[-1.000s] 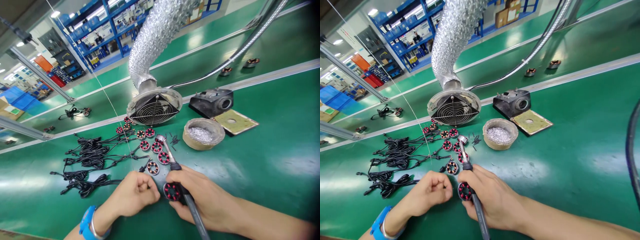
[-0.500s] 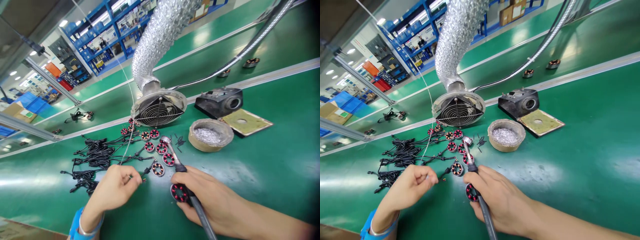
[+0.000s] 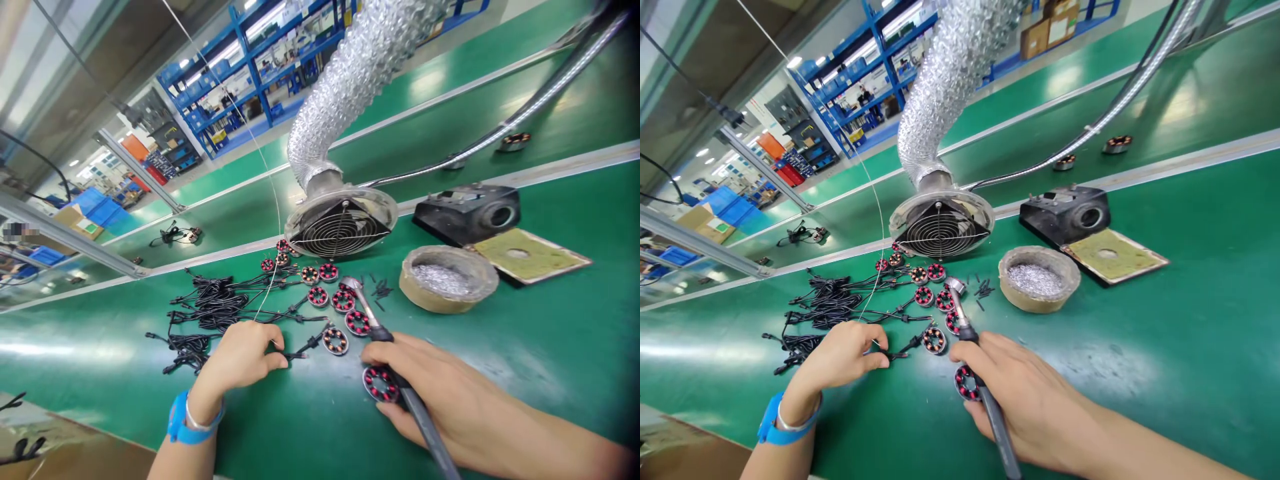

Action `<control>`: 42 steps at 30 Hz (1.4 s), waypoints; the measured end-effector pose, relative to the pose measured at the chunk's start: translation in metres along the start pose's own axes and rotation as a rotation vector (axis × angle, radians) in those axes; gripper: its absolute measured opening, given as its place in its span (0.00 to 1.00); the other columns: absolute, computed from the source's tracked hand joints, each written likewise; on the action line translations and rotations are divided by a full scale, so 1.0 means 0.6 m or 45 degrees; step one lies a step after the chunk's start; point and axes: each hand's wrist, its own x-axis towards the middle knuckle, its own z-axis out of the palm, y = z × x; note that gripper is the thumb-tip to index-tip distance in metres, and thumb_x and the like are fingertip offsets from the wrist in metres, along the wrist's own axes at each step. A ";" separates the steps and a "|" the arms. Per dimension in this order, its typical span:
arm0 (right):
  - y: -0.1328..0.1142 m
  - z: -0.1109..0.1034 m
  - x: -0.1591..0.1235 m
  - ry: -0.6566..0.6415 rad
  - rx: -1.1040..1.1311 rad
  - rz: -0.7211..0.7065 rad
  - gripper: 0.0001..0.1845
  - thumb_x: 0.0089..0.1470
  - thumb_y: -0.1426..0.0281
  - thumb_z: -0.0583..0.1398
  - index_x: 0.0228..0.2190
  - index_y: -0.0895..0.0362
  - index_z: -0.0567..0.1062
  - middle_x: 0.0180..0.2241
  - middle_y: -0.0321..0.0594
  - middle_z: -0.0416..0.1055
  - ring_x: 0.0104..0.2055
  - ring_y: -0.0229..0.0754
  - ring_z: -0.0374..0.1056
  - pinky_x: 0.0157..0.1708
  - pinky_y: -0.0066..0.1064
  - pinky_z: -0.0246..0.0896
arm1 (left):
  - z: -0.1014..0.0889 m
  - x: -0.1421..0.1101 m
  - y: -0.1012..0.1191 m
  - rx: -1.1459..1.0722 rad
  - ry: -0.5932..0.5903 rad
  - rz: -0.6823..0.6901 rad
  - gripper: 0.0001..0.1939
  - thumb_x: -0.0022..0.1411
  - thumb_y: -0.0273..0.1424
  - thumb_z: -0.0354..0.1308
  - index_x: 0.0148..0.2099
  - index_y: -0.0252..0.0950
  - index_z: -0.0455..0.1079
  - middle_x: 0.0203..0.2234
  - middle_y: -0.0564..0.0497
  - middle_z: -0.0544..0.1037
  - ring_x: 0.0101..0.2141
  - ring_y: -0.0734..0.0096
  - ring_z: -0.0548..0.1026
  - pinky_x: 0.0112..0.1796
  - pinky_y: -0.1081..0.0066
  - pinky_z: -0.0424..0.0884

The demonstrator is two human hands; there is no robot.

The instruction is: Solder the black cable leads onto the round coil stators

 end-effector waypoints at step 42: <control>-0.066 -0.012 0.045 0.376 0.508 0.042 0.10 0.60 0.78 0.54 0.41 0.51 0.64 0.28 0.31 0.70 0.25 0.32 0.69 0.27 0.22 0.66 | 0.089 0.017 0.102 -1.233 -0.036 0.572 0.28 0.70 0.51 0.40 0.35 0.34 0.67 0.26 0.50 0.71 0.27 0.71 0.69 0.31 0.72 0.64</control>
